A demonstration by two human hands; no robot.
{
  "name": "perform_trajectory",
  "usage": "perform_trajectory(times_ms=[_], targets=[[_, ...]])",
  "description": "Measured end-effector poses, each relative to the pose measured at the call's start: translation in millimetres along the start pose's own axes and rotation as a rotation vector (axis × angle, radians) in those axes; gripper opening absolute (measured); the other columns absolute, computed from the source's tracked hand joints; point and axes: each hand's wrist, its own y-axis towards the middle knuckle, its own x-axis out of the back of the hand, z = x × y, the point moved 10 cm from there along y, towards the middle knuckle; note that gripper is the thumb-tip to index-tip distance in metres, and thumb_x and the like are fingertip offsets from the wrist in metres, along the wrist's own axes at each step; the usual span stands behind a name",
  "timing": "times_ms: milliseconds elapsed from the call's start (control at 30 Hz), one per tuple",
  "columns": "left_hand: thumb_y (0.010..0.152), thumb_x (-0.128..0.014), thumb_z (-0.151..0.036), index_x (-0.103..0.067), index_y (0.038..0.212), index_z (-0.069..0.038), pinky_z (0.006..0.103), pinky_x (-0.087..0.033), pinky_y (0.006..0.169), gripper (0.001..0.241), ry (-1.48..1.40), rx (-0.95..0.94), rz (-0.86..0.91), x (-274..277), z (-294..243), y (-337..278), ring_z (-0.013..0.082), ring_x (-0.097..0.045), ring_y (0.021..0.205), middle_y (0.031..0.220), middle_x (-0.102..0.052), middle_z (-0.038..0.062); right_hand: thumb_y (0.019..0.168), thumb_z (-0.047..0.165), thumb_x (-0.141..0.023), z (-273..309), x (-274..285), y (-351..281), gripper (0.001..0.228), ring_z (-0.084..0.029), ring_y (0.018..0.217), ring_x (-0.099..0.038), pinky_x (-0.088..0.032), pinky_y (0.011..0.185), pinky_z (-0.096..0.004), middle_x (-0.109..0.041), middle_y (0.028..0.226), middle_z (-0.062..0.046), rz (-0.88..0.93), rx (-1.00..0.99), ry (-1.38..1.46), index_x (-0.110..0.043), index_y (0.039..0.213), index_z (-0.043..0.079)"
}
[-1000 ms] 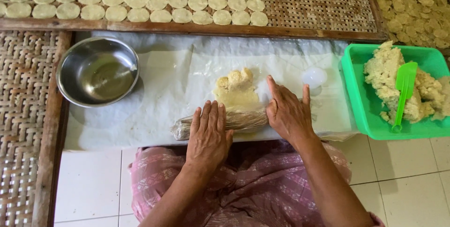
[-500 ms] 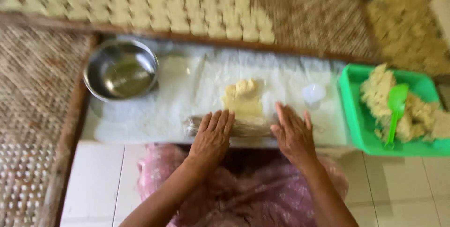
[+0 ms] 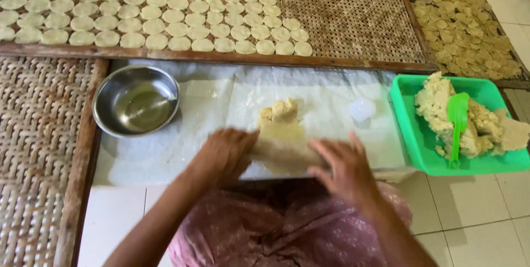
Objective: Preparing small dough disks by rolling them out and placing them on a drying tray.
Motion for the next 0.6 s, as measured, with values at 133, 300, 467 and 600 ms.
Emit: perform_trajectory(times_ms=[133, 300, 467, 600], targets=[[0.097, -0.059, -0.03, -0.02, 0.164, -0.008, 0.0511, -0.026, 0.118, 0.081, 0.284, -0.014, 0.126, -91, 21, -23, 0.035, -0.043, 0.137, 0.153, -0.045, 0.016, 0.083, 0.053, -0.068, 19, -27, -30, 0.069, -0.021, 0.123, -0.061, -0.023, 0.124, -0.06, -0.065, 0.134, -0.002, -0.012, -0.099, -0.005, -0.052, 0.142, 0.022], [0.091, -0.037, -0.075, -0.014, 0.159, -0.008, 0.0653, -0.015, 0.116, 0.098, 0.169, 0.019, 0.012, -46, 7, -14, 0.0391, -0.025, 0.15, 0.161, -0.031, 0.019, 0.099, 0.063, -0.038, 26, -18, -20, 0.07, -0.029, 0.136, -0.053, -0.022, 0.121, -0.064, -0.057, 0.147, -0.007, -0.23, -0.033, -0.091, -0.05, 0.147, 0.014], [0.089, -0.031, -0.078, -0.022, 0.156, -0.011, 0.0676, -0.014, 0.114, 0.096, 0.217, 0.016, -0.217, -17, 18, 15, 0.0324, -0.022, 0.148, 0.16, -0.028, 0.015, 0.105, 0.056, -0.026, 0, -25, 13, 0.063, -0.026, 0.14, -0.05, -0.021, 0.126, -0.066, -0.054, 0.152, -0.001, -0.209, -0.042, -0.113, -0.052, 0.149, 0.019], [0.093, -0.036, -0.066, -0.026, 0.157, -0.01, 0.0663, -0.01, 0.118, 0.085, 0.186, 0.075, -0.246, 2, 39, 49, 0.0287, -0.018, 0.153, 0.164, -0.027, 0.012, 0.11, 0.042, -0.026, -23, -24, 54, 0.05, -0.029, 0.14, -0.052, -0.017, 0.122, -0.066, -0.055, 0.151, -0.003, -0.146, -0.057, -0.12, -0.055, 0.146, 0.022]])
